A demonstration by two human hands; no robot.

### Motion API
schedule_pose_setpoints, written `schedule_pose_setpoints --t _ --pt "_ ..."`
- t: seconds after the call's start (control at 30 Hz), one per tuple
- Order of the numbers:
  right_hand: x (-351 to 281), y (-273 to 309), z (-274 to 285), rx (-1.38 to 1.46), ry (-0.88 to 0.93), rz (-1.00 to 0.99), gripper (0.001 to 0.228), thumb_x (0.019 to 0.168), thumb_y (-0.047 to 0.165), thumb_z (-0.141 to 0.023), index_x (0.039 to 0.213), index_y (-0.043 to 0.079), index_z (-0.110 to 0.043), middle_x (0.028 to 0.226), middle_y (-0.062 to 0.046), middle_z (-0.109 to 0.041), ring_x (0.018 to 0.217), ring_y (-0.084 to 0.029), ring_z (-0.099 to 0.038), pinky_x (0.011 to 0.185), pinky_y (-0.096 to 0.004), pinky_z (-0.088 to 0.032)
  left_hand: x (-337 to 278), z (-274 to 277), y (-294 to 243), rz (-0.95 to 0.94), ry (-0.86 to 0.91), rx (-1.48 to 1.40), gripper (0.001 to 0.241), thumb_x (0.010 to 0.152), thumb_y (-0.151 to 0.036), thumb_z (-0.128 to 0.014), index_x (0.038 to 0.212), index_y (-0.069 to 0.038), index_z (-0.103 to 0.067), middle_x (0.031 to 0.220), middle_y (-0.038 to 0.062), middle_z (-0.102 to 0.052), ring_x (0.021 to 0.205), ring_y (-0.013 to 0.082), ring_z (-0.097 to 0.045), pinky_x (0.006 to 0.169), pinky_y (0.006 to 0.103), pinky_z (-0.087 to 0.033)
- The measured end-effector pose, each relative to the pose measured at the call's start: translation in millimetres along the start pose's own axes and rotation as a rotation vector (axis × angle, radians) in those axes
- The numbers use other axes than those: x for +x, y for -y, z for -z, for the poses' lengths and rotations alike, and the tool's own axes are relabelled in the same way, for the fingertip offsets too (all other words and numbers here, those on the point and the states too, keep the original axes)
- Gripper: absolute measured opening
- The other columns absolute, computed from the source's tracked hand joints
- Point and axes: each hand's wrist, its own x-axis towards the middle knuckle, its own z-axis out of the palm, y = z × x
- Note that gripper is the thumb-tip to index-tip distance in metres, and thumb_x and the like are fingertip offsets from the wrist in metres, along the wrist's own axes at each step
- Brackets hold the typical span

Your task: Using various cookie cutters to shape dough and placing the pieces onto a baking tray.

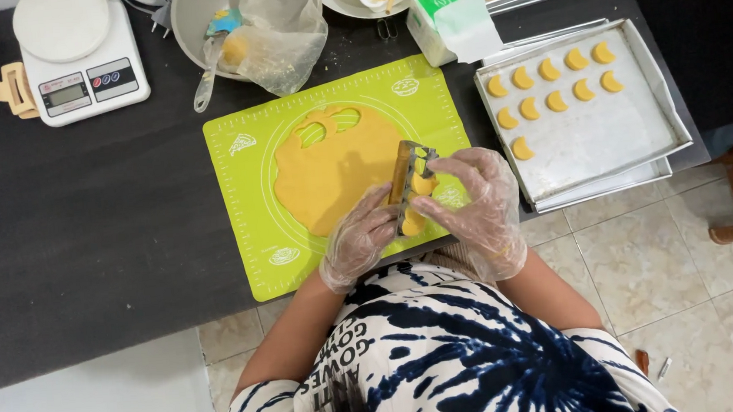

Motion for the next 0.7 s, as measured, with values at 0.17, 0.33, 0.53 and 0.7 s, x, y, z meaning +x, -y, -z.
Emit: schedule_pose_setpoints --t 0.17,0.33,0.53,0.7 --pt "3 4 -9 -0.102 -0.058 0.099 0.037 0.077 0.041 -0.094 0.102 0.020 -0.077 0.089 -0.003 -0.065 0.090 -0.023 -0.067 0.080 -0.034 -0.057 12 6 -16 0.007 0.025 0.030 0.019 0.096 -0.022 -0.071 0.098 -0.003 -0.074 0.137 0.019 -0.066 0.117 0.0396 -0.067 0.097 0.0441 -0.054" --pt "3 5 -6 0.007 -0.055 0.052 0.025 0.082 0.031 -0.091 0.098 0.017 -0.078 0.089 -0.003 -0.072 0.092 -0.023 -0.070 0.082 -0.034 -0.058 18 8 -21 0.037 0.024 0.065 0.022 0.097 -0.024 -0.069 0.103 -0.004 -0.075 0.135 0.018 -0.067 0.115 0.0386 -0.068 0.097 0.0448 -0.055" --pt "-1 -2 -5 0.124 -0.086 -0.003 0.021 0.093 0.009 -0.076 0.113 0.005 -0.074 0.099 -0.013 -0.076 0.087 -0.029 -0.074 0.076 -0.037 -0.061 7 8 1 -0.060 0.000 0.054 0.018 0.098 -0.014 -0.065 0.099 0.003 -0.070 0.127 0.024 -0.069 0.119 0.0418 -0.066 0.102 0.0498 -0.051" --pt "-4 2 -7 0.552 -0.095 -0.375 0.028 0.100 0.011 -0.066 0.127 0.005 -0.064 0.104 -0.019 -0.075 0.096 -0.029 -0.074 0.090 -0.041 -0.058 7 9 6 -0.111 0.008 0.101 0.017 0.098 -0.013 -0.065 0.097 0.004 -0.065 0.130 0.026 -0.067 0.123 0.0430 -0.064 0.102 0.0526 -0.052"
